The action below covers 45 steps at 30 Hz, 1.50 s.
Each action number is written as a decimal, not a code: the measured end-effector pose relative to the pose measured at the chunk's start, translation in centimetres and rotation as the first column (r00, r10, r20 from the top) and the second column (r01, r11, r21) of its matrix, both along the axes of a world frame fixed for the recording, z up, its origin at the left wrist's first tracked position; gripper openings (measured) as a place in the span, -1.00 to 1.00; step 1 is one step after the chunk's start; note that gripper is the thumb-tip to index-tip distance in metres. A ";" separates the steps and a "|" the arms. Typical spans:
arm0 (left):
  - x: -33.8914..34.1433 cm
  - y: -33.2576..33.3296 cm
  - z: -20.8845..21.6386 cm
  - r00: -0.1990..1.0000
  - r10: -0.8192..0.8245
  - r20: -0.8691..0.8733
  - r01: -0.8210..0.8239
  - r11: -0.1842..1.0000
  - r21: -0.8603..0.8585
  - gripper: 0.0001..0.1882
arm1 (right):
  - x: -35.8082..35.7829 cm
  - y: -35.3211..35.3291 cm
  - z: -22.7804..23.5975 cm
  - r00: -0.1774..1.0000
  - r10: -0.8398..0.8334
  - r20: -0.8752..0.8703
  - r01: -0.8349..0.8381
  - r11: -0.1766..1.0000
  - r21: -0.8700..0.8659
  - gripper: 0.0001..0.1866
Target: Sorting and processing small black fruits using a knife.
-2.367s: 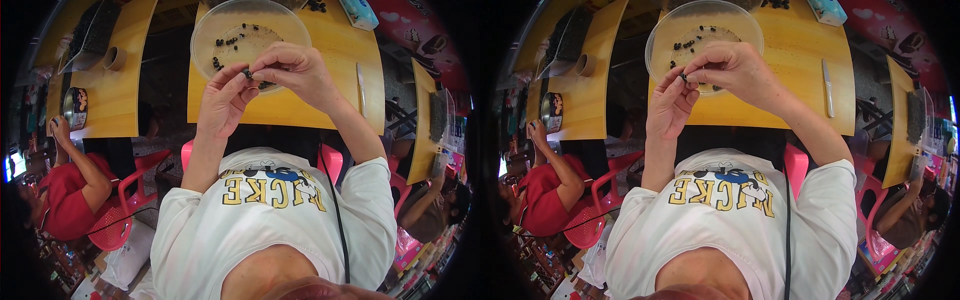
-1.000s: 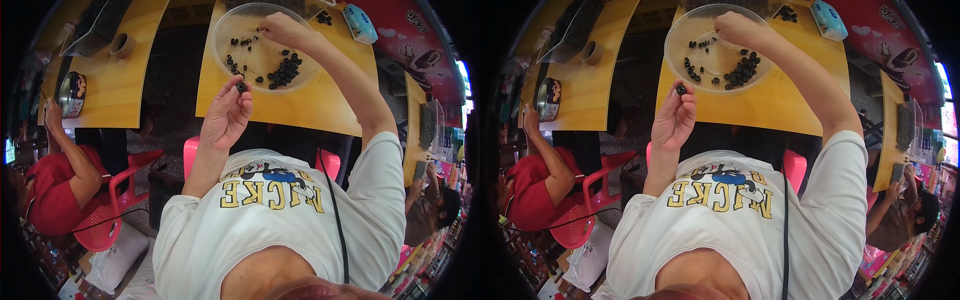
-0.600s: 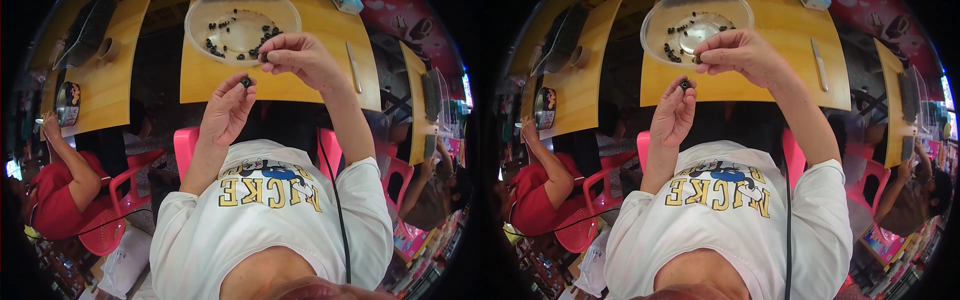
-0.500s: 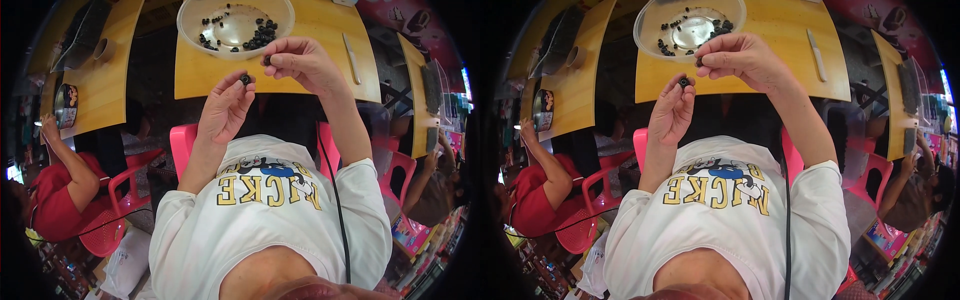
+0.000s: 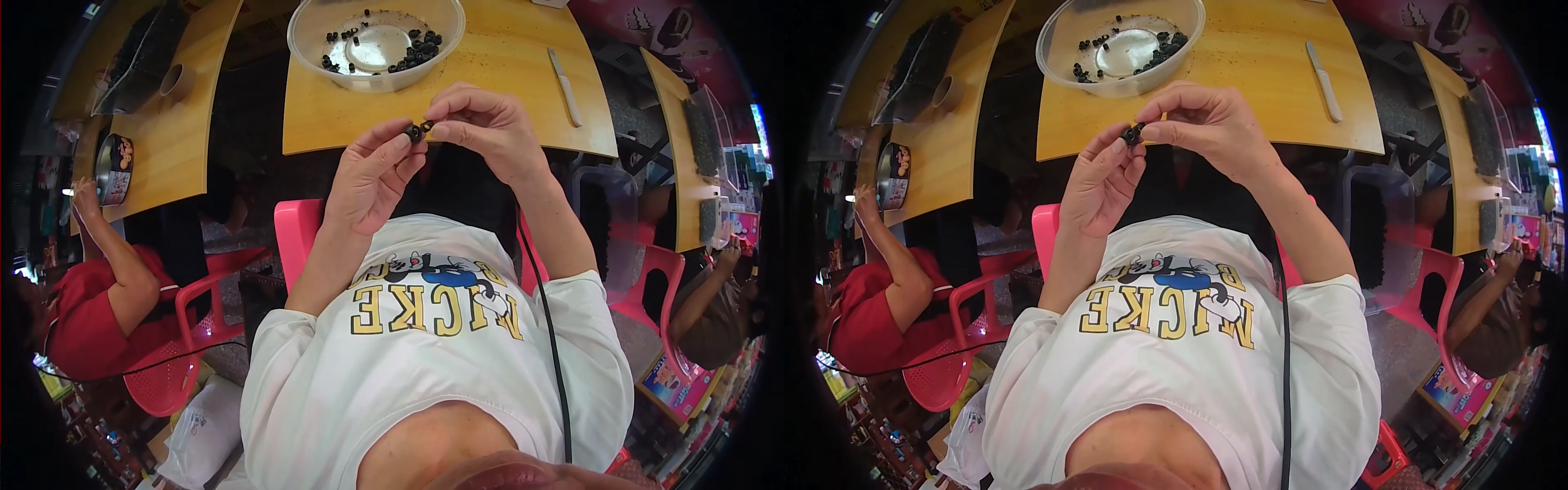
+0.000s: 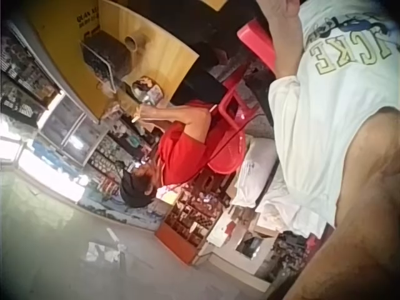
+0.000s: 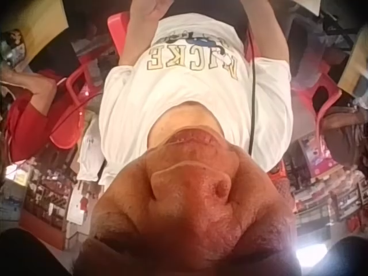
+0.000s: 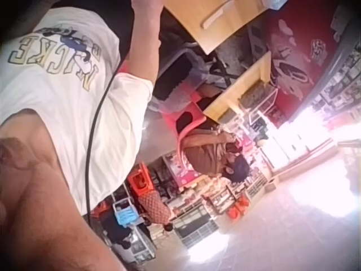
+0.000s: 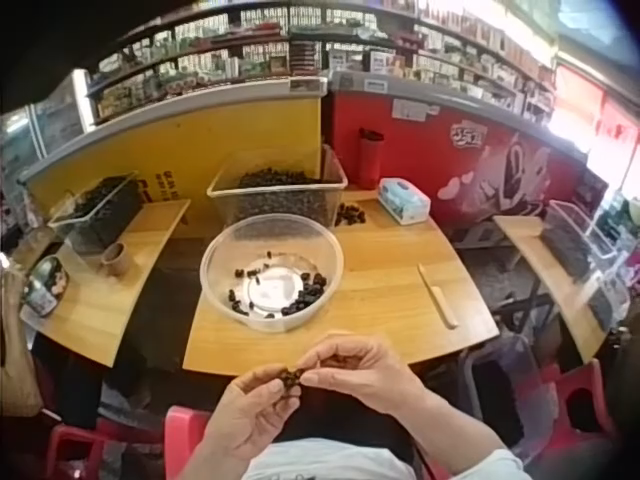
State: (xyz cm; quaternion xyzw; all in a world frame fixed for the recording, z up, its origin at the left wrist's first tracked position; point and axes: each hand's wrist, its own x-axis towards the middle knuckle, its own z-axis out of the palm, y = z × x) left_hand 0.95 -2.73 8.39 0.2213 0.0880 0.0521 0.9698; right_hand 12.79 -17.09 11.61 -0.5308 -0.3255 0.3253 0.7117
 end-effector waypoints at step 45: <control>0.9 -0.2 -1.4 0.988 0.103 0.114 -0.134 0.941 0.311 -0.84 | -2.0 -1.1 -1.2 0.972 -0.150 0.180 0.183 0.966 -0.182 -0.88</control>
